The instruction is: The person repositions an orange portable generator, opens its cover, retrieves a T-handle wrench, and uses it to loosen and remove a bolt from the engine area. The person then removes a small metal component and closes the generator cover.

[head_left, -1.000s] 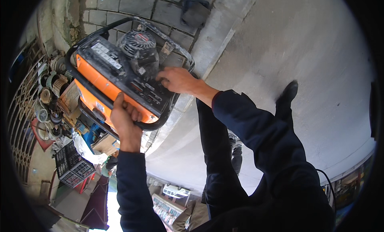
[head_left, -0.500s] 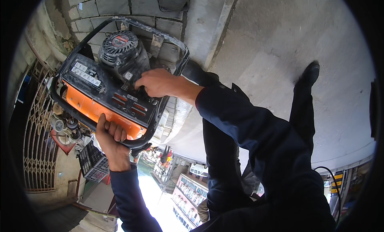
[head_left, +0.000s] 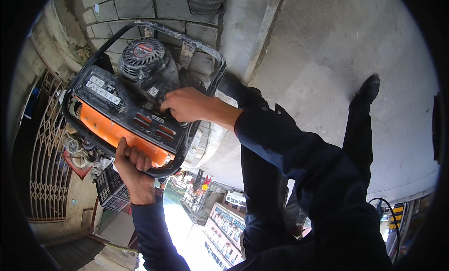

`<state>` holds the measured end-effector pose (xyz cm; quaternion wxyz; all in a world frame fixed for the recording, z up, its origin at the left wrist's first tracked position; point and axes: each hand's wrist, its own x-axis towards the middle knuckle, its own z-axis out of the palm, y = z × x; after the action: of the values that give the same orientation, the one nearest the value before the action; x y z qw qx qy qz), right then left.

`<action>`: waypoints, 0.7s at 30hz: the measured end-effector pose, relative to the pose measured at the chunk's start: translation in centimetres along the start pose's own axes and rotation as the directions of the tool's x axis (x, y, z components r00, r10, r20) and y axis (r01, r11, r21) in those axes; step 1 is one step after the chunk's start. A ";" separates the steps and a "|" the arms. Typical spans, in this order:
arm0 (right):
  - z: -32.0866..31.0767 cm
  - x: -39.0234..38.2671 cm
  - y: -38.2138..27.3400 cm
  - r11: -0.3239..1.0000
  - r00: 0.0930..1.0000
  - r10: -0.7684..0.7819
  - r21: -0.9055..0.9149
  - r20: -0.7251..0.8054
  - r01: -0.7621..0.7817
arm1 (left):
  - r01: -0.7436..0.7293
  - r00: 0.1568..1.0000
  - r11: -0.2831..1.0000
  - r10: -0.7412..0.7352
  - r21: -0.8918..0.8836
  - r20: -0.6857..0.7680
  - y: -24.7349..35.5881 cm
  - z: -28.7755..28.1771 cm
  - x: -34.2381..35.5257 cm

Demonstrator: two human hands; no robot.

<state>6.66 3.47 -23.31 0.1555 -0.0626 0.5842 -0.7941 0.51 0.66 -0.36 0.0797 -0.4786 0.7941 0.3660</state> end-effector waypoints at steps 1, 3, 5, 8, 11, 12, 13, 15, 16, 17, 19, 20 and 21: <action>0.0 -0.1 0.0 1.000 1.000 -0.025 0.006 -0.013 0.025 | 0.004 1.000 1.000 -0.004 -0.009 0.016 0.0 0.0 0.0; 0.0 -0.3 -0.1 0.999 0.998 -0.052 0.012 -0.039 0.053 | -0.003 1.000 1.000 0.002 0.008 0.013 0.0 -0.1 0.0; -0.1 -0.3 -0.3 0.999 0.999 -0.039 -0.003 -0.030 0.039 | 0.009 1.000 1.000 -0.009 0.004 0.013 0.0 -0.2 0.1; -0.3 -0.4 -0.7 1.000 1.000 -0.009 -0.015 -0.025 0.009 | 0.012 0.999 1.000 -0.012 -0.012 0.043 0.0 -0.3 0.2; -0.6 -0.5 -0.8 1.000 1.000 -0.002 0.004 -0.004 0.002 | 0.019 0.998 0.999 -0.017 -0.033 0.056 0.0 -0.3 0.2; -0.7 -0.6 -0.8 0.999 0.999 0.035 0.003 0.034 -0.036 | 0.012 0.998 1.000 -0.011 -0.023 0.061 0.0 -0.3 0.2; -0.9 -0.8 -0.7 0.998 0.996 0.053 -0.035 0.072 -0.050 | 0.009 0.999 1.000 -0.008 -0.016 0.053 0.0 -0.3 0.2; -1.1 -1.0 -0.7 0.996 0.987 0.085 -0.034 0.133 -0.081 | 0.007 0.998 1.000 -0.006 -0.015 0.064 0.0 -0.3 0.1; -1.2 -1.2 -0.8 0.994 0.978 0.110 -0.040 0.179 -0.104 | 0.016 0.997 1.000 -0.015 -0.018 0.071 0.0 -0.3 0.0; -1.2 -1.3 -1.1 0.993 0.980 0.112 -0.051 0.165 -0.105 | 0.016 0.998 1.000 -0.014 -0.024 0.068 0.0 -0.3 0.0; -1.4 -1.5 -1.8 0.990 0.981 0.130 -0.077 0.141 -0.120 | 0.020 0.998 0.999 -0.018 -0.027 0.061 0.0 -0.3 -0.1; -1.6 -1.5 -2.2 0.993 0.996 0.089 -0.081 -0.016 -0.090 | 0.028 0.997 0.999 -0.026 -0.031 0.066 0.0 -0.2 -0.1; -1.8 -1.4 -2.7 0.991 0.985 0.077 -0.101 -0.156 -0.093 | 0.034 0.997 0.999 -0.031 -0.040 0.071 0.0 -0.2 -0.1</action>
<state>6.98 6.28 -21.21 0.1408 0.0147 0.6385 -0.7565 0.59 0.60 -0.22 0.1036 -0.4797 0.7753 0.3977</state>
